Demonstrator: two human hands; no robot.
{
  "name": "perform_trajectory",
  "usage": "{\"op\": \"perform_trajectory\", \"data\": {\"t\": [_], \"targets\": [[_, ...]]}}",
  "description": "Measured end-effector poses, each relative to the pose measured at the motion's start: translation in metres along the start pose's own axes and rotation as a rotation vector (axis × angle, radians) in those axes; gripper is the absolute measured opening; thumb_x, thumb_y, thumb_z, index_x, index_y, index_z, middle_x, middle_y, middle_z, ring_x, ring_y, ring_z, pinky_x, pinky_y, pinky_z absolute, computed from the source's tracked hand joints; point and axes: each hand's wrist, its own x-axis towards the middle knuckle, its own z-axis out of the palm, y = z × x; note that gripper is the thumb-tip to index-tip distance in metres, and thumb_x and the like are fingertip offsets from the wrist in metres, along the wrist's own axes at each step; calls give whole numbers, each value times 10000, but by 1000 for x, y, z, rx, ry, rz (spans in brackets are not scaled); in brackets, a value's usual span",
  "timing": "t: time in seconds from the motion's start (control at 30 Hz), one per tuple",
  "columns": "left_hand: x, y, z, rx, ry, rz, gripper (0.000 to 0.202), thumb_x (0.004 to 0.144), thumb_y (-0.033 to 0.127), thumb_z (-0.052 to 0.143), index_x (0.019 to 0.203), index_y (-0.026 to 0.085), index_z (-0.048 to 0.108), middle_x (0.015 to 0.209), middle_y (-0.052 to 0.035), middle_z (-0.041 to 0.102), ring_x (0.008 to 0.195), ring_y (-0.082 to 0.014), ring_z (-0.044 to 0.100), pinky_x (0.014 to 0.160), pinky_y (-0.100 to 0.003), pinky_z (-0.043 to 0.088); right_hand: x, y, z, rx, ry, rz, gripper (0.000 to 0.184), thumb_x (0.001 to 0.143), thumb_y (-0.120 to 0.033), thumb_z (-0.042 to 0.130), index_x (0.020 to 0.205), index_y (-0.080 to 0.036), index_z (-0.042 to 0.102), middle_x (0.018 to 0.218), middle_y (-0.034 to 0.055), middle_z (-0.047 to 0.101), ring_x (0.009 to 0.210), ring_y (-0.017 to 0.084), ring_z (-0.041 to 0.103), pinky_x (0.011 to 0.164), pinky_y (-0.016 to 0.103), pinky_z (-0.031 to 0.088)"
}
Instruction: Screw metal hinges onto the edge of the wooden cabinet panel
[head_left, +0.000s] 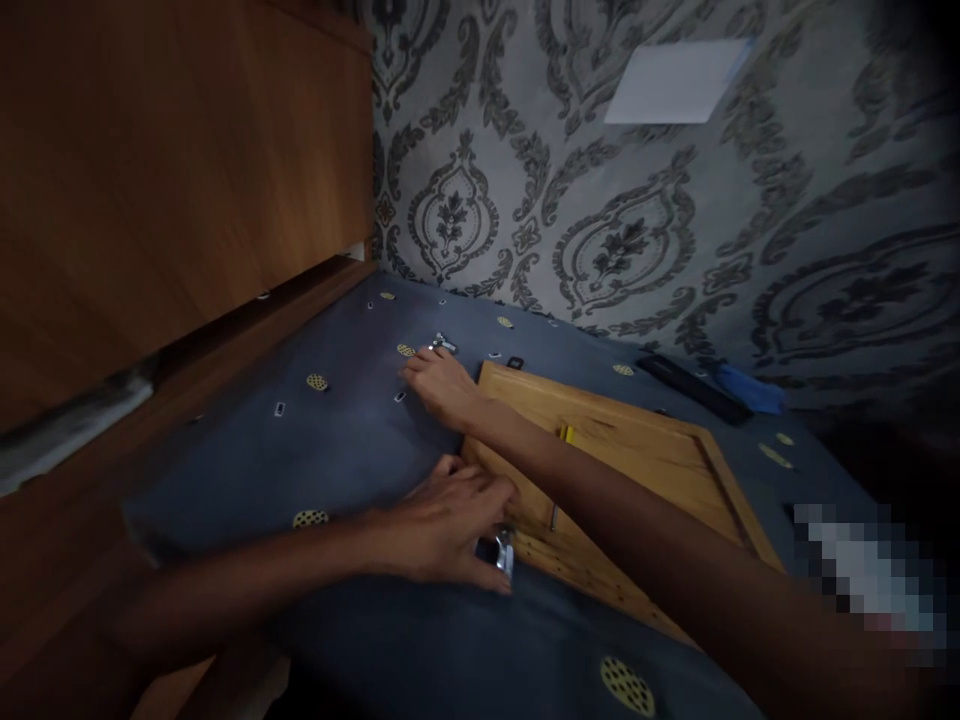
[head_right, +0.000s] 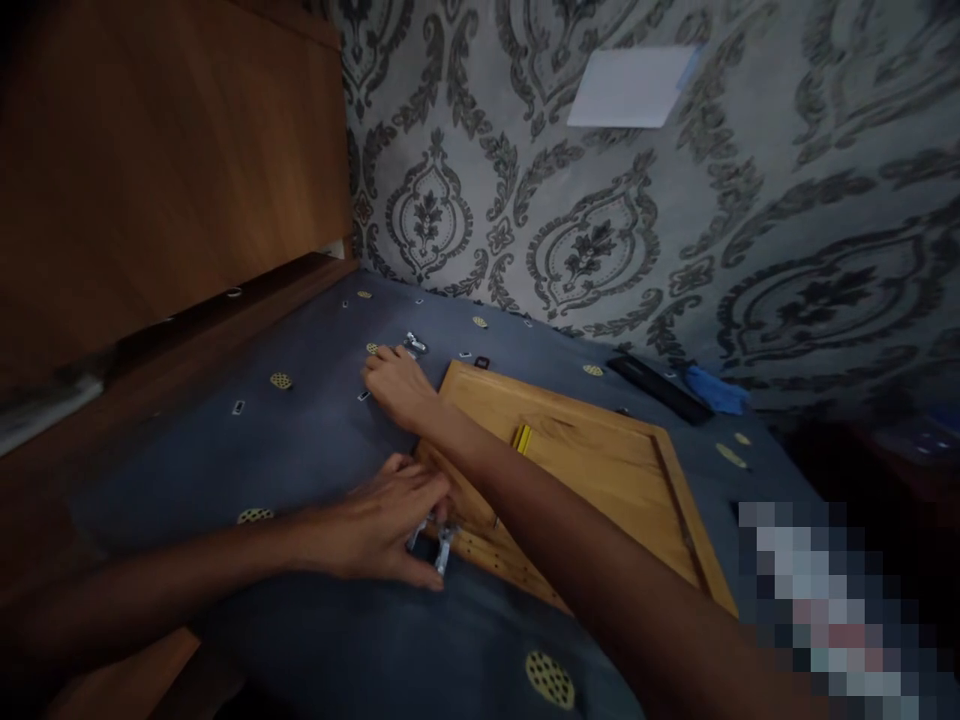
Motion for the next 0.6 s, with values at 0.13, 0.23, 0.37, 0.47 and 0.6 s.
{"op": "perform_trajectory", "data": {"t": [0.13,0.23,0.37,0.47,0.6], "targets": [[2,0,0,-17,-20,-2,532,809,411,914,1083,233,495,1167,-83,731,1095,-333,692,1027,-464,432,17,-5,2,-154,-60,-105,353,1054,-382,731,1341,-178,698,1400,115,696,1257,287,697,1069,534,603],[2,-1,0,-15,-18,3,533,819,433,915,1076,238,490,1198,-91,731,1124,-334,689,1035,-466,430,23,-8,2,-224,-98,-154,356,1054,-384,731,1345,-181,696,1403,115,696,1256,286,698,1066,533,605],[2,0,0,-6,-31,-8,538,819,450,921,1072,232,499,1219,-109,738,1119,-339,693,1023,-470,438,28,-9,2,-276,-137,-180,359,1055,-388,730,1346,-181,694,1393,113,699,1235,281,706,1050,524,613],[2,1,-1,-3,-38,-15,539,816,420,928,1102,217,519,1245,-115,735,1152,-349,694,1038,-470,431,30,-9,2,-292,-159,-186,368,1054,-392,731,1353,-181,690,1396,113,696,1236,283,705,1047,526,614],[2,1,0,-14,-36,-5,541,834,375,912,1180,206,533,1283,-108,728,1192,-349,688,1069,-466,420,36,-9,2,-274,-206,-179,379,1052,-391,734,1358,-172,686,1392,119,695,1226,282,708,1035,515,621]]}}
